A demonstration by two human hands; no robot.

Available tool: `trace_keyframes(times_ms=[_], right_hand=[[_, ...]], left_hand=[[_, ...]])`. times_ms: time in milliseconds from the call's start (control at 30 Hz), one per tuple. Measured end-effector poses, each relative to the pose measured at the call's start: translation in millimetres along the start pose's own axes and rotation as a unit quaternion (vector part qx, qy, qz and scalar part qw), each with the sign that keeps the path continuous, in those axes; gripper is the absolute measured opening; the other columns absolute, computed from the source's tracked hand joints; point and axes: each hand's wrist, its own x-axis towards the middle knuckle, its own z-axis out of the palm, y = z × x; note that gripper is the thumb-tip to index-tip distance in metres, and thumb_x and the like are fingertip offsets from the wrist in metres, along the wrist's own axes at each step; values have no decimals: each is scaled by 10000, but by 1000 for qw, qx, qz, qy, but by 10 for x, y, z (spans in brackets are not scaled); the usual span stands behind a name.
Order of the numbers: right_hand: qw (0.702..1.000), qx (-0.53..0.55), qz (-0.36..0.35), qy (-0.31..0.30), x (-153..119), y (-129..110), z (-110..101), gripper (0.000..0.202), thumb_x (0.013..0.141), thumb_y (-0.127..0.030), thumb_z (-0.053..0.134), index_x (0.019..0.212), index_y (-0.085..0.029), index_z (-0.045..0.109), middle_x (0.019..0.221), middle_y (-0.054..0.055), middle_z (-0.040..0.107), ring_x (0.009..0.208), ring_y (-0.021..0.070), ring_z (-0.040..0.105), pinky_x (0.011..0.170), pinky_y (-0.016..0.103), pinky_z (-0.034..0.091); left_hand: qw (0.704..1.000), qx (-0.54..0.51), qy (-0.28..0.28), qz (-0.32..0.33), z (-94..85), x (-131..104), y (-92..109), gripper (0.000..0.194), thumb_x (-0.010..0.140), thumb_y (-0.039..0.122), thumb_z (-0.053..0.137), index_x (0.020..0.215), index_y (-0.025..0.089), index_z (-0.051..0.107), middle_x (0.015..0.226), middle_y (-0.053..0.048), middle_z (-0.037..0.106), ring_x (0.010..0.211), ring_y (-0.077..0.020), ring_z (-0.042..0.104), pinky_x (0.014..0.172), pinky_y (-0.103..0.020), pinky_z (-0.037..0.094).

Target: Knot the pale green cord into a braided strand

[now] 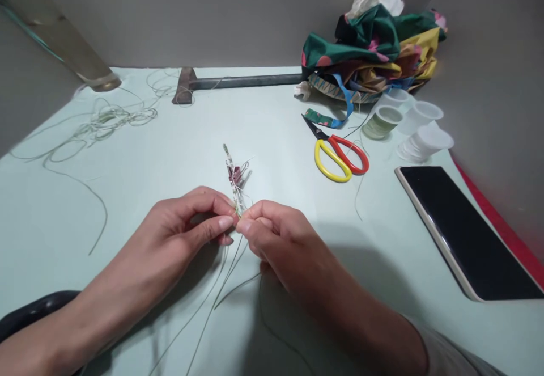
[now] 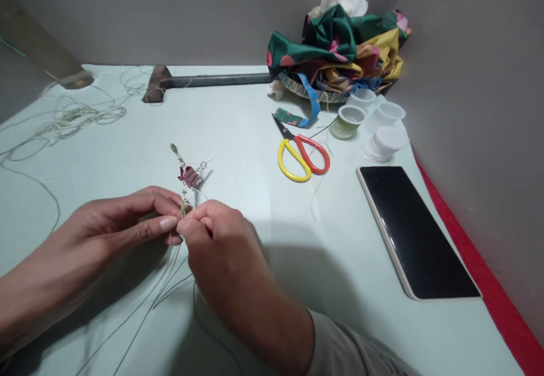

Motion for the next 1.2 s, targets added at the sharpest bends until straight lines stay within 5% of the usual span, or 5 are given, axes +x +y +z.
trace_keyframes(times_ms=[100, 267, 400, 767, 1200], right_hand=[[1000, -3, -15, -16, -17, 3, -15, 251, 994, -214, 588, 745, -229, 564, 557, -88, 386, 481, 93, 320, 464, 267, 249], [1000, -27, 13, -9, -76, -35, -24, 284, 1019, -215, 583, 742, -238, 524, 561, -89, 395, 521, 108, 363, 507, 277, 302], [999, -20, 21, -13, -105, -43, -24, 271, 1020, -216, 582, 752, -232, 542, 607, -83, 437, 556, 104, 380, 544, 272, 321], [1000, 17, 13, -10, -79, 26, -28, 258, 998, -215, 575, 744, -232, 532, 525, -100, 352, 490, 96, 308, 489, 258, 247], [996, -45, -47, 65, -72, 94, -28, 214, 1015, -220, 563, 803, -248, 564, 539, -99, 369, 502, 114, 351, 517, 274, 288]], left_hand=[[998, -52, -6, -19, 55, -9, -43, 243, 859, 453, 809, 747, 243, 761, 743, -27, 721, 749, -190, 630, 685, -241, 497], [981, -171, -8, -87, 137, 9, -51, 209, 792, 334, 791, 674, 214, 666, 570, 44, 445, 486, -102, 305, 406, -210, 321], [974, -203, -13, -103, 155, 6, -25, 226, 811, 378, 805, 697, 202, 719, 567, 58, 373, 485, -91, 265, 386, -188, 331], [966, -219, -17, -138, 158, 25, -12, 329, 707, 351, 963, 649, 178, 690, 518, 89, 366, 461, -45, 169, 342, -146, 246], [966, -215, 14, -140, 202, 29, 56, 269, 594, 250, 978, 660, 171, 729, 532, 82, 451, 453, -34, 255, 356, -120, 317]])
